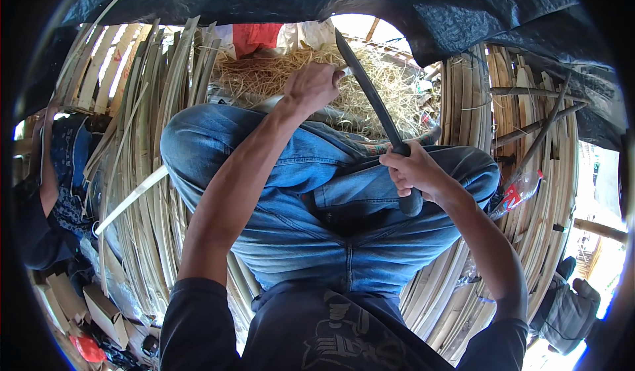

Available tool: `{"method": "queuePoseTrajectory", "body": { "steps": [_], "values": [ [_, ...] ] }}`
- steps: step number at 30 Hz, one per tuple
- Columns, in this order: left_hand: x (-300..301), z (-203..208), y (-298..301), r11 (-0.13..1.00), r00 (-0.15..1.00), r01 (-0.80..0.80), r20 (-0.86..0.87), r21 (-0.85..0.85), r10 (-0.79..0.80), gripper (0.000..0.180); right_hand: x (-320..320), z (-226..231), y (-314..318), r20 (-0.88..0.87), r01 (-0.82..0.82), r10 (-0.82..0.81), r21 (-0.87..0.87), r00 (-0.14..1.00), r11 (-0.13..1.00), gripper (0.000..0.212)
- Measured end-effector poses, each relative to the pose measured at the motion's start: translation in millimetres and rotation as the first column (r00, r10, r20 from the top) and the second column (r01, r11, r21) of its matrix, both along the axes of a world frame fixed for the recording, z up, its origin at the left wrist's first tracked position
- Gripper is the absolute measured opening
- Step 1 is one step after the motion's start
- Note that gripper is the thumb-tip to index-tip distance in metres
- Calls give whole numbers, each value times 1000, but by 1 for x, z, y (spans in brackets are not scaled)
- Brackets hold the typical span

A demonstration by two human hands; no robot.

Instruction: Shaving and refining thin bamboo strips using a large blade or machete.

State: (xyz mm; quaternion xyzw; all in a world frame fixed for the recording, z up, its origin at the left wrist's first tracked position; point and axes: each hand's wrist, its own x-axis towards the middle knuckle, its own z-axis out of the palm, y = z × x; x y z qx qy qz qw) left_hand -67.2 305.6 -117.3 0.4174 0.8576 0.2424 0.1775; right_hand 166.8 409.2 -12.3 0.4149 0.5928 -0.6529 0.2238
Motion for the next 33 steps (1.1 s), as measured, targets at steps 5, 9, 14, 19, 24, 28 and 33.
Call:
{"method": "queuePoseTrajectory", "body": {
  "steps": [5, 9, 14, 19, 24, 28, 33],
  "values": [
    [4, -1, -5, 999, 998, 37, -61, 35, -34, 38, -23, -6, 4, 17, 0, -1, 29, 1000, 1000, 28],
    [4, -5, -3, 997, 995, 63, -84, 47, -59, 40, -50, -25, 6, 0, 11, -11, 44, 1000, 999, 28],
    [2, -8, -4, 992, 986, 79, -151, 96, -64, 43, -84, -36, 10, -34, 30, -28, 61, 999, 998, 28],
    [0, -8, -2, 998, 993, 67, -96, 20, -65, 37, -114, -48, 17, -49, 26, -24, 33, 998, 999, 20],
    [-4, -10, -3, 998, 995, 65, -81, 20, -63, 26, -125, -55, 18, -38, 29, -27, 57, 999, 998, 15],
    [-3, -11, -5, 998, 1000, 15, -21, 55, -14, 22, -129, -64, 17, -85, 53, -53, 1, 995, 999, 15],
    [6, 1, -5, 997, 1000, -3, 25, -74, 5, 23, -122, -66, 17, -84, 88, -93, -63, 992, 994, 16]
  ]
}}
